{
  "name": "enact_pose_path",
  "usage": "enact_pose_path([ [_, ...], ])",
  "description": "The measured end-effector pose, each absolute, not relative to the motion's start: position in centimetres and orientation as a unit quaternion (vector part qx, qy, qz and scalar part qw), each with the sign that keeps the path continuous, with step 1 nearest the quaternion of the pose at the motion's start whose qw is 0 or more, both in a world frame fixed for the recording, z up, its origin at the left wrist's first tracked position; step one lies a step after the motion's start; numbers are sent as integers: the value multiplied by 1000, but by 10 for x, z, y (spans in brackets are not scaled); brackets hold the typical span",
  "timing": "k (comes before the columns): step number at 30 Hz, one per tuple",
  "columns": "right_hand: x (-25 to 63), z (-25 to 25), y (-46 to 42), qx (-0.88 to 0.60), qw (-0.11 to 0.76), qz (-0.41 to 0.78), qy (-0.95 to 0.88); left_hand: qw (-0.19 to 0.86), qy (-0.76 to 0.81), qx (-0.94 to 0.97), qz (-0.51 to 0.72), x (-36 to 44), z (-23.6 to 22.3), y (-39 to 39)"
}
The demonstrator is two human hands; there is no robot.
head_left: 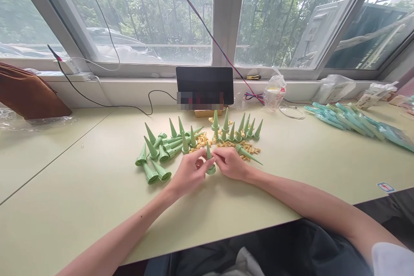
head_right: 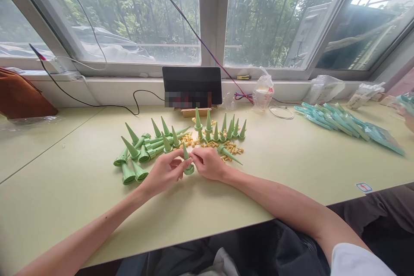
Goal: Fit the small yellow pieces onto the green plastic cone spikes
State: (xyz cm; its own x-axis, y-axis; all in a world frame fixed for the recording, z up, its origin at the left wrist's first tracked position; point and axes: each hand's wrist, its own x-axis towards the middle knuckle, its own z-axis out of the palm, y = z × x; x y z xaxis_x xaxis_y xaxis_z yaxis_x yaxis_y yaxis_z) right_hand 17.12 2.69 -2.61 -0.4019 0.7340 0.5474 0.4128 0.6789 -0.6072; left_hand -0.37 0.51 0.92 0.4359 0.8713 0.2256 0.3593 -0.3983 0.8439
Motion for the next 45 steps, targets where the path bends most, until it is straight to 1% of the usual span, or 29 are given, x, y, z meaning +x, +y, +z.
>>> enact_pose_path([
  [3,171,-24,26,-353,414,191,-817,393,411,747,344,-3,10,3],
  [6,171,-24,26,-351,410,195,-819,382,412,753,343,-4,10,2],
  [8,171,-24,26,-349,412,195,-819,346,409,771,344,-4,9,3],
  [12,171,-26,27,-339,424,193,-817,226,384,828,341,-5,5,6],
  [14,171,-27,28,-334,428,196,-817,196,370,845,333,-7,2,8],
  [19,171,-29,29,-339,437,188,-812,191,335,868,314,-10,-2,11],
  [23,172,-31,30,-337,436,188,-813,188,348,863,315,-8,-3,11],
  [25,172,-31,30,-335,438,188,-812,201,368,849,322,-7,-2,10],
  [27,172,-31,30,-336,437,186,-813,244,389,824,332,-6,0,9],
  [31,171,-29,29,-339,434,187,-814,395,414,749,334,-7,5,9],
  [33,170,-28,28,-341,434,190,-812,447,414,719,334,-7,7,9],
  [35,170,-28,28,-342,435,191,-811,471,415,702,336,-7,8,10],
  [37,170,-28,28,-340,437,193,-810,473,418,699,336,-8,8,10],
  [39,170,-29,28,-339,439,194,-809,444,420,716,336,-8,6,10],
  [43,170,-29,29,-336,445,191,-807,287,410,789,356,-9,1,9],
  [45,170,-28,29,-336,446,189,-807,227,397,814,358,-8,-1,10],
])
